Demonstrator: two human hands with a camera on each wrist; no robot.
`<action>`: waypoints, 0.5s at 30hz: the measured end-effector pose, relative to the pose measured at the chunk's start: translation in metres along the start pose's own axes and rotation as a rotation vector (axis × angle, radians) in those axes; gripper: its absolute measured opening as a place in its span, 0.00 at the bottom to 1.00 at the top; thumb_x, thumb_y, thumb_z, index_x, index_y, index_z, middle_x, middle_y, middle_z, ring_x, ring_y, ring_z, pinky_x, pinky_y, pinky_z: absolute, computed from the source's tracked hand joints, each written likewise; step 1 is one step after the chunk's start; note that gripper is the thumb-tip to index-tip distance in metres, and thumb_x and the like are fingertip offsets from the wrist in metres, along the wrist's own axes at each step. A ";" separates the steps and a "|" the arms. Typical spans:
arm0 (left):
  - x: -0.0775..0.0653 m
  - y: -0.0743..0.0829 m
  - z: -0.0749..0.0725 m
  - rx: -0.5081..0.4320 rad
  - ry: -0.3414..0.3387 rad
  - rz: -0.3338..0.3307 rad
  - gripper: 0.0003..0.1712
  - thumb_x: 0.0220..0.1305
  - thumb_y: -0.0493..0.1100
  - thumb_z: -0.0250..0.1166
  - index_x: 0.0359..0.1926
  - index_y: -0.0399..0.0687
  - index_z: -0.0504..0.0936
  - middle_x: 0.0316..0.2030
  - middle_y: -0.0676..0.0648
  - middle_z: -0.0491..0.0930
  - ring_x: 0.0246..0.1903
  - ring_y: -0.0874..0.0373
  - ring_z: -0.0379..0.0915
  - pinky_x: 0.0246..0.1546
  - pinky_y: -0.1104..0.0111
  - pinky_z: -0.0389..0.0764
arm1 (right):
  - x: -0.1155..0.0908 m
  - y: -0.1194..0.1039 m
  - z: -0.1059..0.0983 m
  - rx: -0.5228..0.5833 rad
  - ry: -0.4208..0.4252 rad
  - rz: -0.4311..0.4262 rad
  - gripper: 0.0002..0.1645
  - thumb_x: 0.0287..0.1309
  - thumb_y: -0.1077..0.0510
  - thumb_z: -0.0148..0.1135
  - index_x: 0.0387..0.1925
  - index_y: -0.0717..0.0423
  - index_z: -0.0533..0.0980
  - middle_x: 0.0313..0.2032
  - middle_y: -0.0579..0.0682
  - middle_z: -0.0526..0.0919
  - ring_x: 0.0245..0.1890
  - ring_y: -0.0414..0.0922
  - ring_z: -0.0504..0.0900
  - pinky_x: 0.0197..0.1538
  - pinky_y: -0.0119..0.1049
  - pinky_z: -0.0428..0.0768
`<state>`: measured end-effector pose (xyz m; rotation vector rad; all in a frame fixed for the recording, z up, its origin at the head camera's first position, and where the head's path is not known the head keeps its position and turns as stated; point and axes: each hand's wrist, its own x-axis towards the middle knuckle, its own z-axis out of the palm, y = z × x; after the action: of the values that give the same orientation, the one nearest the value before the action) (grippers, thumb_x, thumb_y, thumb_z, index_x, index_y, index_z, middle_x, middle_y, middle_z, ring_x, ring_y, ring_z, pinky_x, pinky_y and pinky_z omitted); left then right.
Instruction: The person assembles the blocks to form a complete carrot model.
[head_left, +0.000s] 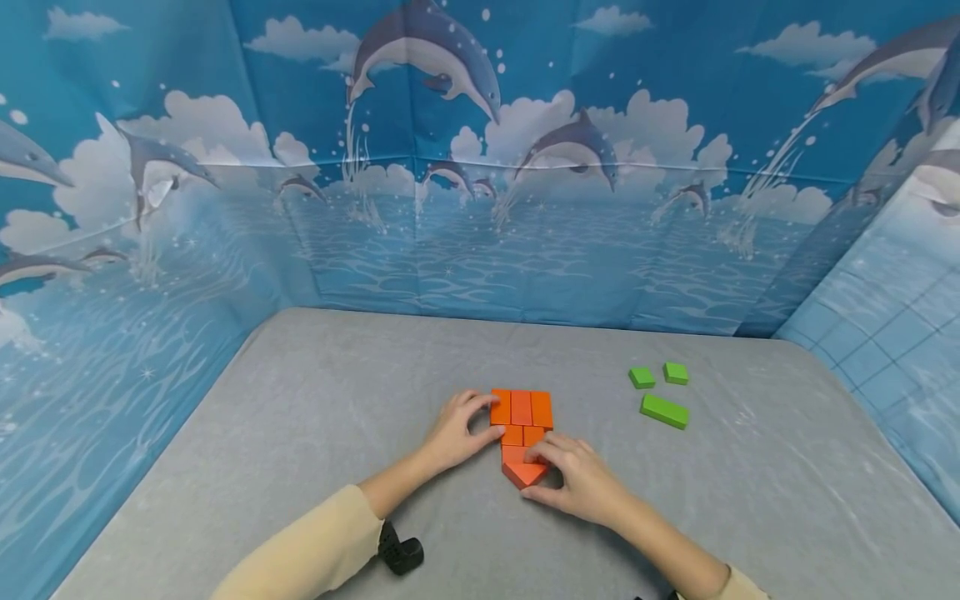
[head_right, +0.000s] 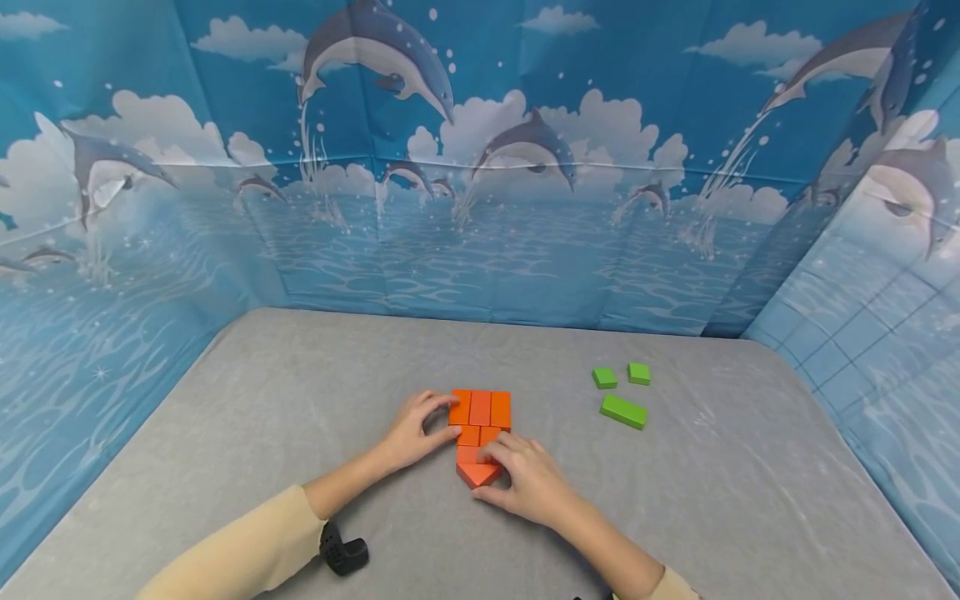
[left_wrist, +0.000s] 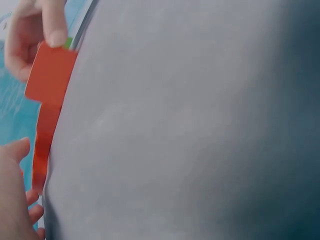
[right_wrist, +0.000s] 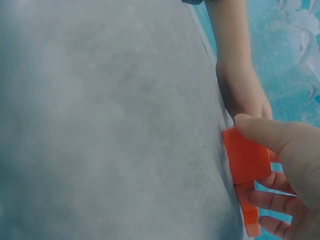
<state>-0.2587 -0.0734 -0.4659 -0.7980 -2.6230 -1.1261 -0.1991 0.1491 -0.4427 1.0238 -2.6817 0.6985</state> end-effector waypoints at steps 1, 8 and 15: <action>-0.002 0.001 0.001 0.014 -0.002 -0.002 0.26 0.57 0.52 0.64 0.55 0.48 0.75 0.49 0.46 0.73 0.49 0.51 0.65 0.50 0.53 0.66 | 0.000 0.000 0.000 0.002 -0.001 0.000 0.19 0.45 0.41 0.68 0.36 0.45 0.77 0.33 0.35 0.73 0.33 0.33 0.71 0.37 0.37 0.69; -0.009 0.002 0.005 0.104 0.000 0.026 0.27 0.57 0.54 0.62 0.56 0.48 0.75 0.51 0.45 0.73 0.50 0.51 0.65 0.52 0.51 0.64 | 0.000 -0.001 0.000 0.010 -0.010 0.014 0.19 0.44 0.41 0.69 0.35 0.44 0.77 0.33 0.35 0.73 0.34 0.34 0.71 0.38 0.37 0.69; -0.009 0.001 0.007 0.131 0.008 0.034 0.26 0.57 0.55 0.62 0.55 0.49 0.76 0.50 0.46 0.74 0.50 0.52 0.65 0.52 0.53 0.64 | 0.000 0.002 -0.003 0.046 -0.021 0.006 0.20 0.44 0.41 0.68 0.37 0.45 0.77 0.34 0.35 0.74 0.34 0.33 0.72 0.40 0.39 0.70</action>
<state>-0.2497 -0.0714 -0.4733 -0.8057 -2.6341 -0.9363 -0.2002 0.1520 -0.4408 1.0397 -2.6998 0.7586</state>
